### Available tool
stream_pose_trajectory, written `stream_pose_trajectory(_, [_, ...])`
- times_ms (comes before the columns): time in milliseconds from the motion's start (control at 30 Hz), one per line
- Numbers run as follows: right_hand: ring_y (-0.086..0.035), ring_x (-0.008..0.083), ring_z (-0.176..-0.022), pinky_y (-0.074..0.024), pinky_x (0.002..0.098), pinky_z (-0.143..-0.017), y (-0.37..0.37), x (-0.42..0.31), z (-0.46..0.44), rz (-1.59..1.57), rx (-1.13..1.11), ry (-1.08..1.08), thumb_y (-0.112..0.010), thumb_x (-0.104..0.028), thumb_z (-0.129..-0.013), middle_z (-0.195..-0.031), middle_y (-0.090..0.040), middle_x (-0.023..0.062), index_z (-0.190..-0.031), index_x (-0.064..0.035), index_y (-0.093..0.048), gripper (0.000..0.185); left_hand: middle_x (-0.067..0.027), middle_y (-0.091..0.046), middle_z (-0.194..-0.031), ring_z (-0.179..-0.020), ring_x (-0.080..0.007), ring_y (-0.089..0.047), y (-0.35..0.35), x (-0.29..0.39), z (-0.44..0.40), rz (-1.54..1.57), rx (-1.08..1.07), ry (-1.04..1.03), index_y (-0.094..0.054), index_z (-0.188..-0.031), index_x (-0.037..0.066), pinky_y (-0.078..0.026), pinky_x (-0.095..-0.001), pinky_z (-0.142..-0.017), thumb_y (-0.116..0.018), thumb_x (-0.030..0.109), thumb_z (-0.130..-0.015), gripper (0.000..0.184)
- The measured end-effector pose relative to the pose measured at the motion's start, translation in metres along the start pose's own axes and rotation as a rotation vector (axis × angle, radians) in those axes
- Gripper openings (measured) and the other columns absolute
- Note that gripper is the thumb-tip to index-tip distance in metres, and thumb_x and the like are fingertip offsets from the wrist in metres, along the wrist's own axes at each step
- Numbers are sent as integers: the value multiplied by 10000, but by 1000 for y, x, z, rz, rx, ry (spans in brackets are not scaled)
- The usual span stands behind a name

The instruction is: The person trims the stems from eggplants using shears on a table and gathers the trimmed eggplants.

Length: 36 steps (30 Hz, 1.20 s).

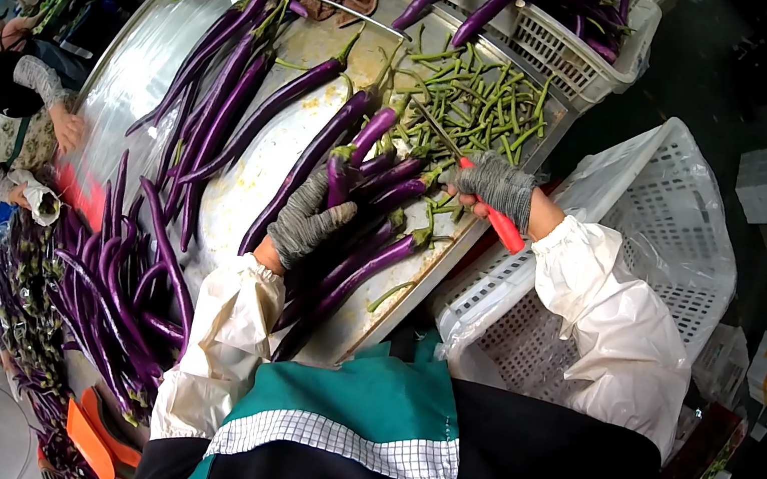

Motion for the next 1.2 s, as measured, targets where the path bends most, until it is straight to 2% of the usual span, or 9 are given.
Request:
stream_pose_trajectory(100, [-434,118,-370,-370,264,-359,3,5,-3,69,73,-53,-568,-199,-713,-501,-479,48,-688,-2,-557,199,-19,-478,-1120,-1063,-146,-411,2,9,4,258,164,85,-366,-1265,70,-296,-292,-936,-626,175,-767,571])
stream_pose_trajectory(167, [-443,125,-379,-391,266,-379,8,12,-7,107,-141,-47,-579,-202,-712,-510,-486,54,-681,-6,-556,200,-23,-486,-1105,-1065,-141,-403,7,7,5,230,189,121,-415,-1218,60,-293,-287,-928,-628,213,-763,525])
stream_pose_trajectory(233, [-460,142,-401,-415,278,-407,8,7,-4,214,-125,-89,-600,-225,-698,-520,-494,65,-679,-4,-554,226,-28,-490,-1052,-978,-128,-442,11,6,1,173,173,70,-393,-1228,51,-347,-266,-876,-617,107,-767,516])
stream_pose_trajectory(333, [-485,161,-441,-435,292,-433,10,4,-10,473,-84,-100,-634,-278,-660,-541,-505,71,-707,3,-555,295,-18,-492,-1015,-955,-123,-446,7,3,3,250,213,63,-427,-1185,46,-352,-261,-859,-614,97,-763,464])
stream_pose_trajectory(500, [-490,160,-429,-431,288,-420,14,-6,2,374,-137,-107,-633,-250,-657,-538,-507,74,-710,0,-547,270,-11,-495,-987,-935,-119,-451,7,-1,2,226,200,93,-447,-1155,44,-358,-257,-848,-616,95,-761,432])
stream_pose_trajectory(600, [-475,156,-384,-413,284,-383,16,-4,9,264,-218,-155,-630,-226,-669,-519,-501,68,-618,-22,-518,238,-7,-496,-984,-928,-116,-450,7,-1,2,232,203,99,-447,-1156,44,-361,-257,-847,-617,95,-762,432])
stream_pose_trajectory(733, [-462,108,-417,-384,229,-399,16,-3,10,191,-235,-214,-630,-197,-695,-558,-508,37,-670,-20,-554,194,-9,-498,-1004,-940,-122,-449,7,0,3,230,199,113,-443,-1167,46,-359,-263,-855,-623,98,-761,446])
stream_pose_trajectory(1133, [-487,153,-403,-410,284,-390,4,-5,-9,465,-219,-96,-626,-220,-645,-545,-515,63,-651,-27,-530,216,-25,-499,-1046,-973,-135,-448,8,-6,3,162,178,103,-437,-1183,47,-353,-277,-873,-636,110,-756,476])
stream_pose_trajectory(1200, [-500,210,-425,-437,328,-445,-2,-1,-7,522,-140,-52,-580,-242,-661,-553,-523,108,-641,-8,-523,242,-27,-501,-1045,-970,-137,-450,7,0,3,164,173,114,-437,-1183,46,-355,-275,-870,-639,118,-754,480])
Point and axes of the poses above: each hand's wrist, its own z-axis away from the middle knuckle, its own y-axis out of the back of the hand, x = y × z, the point moved 2 cm from there along -z, towards the middle knuckle
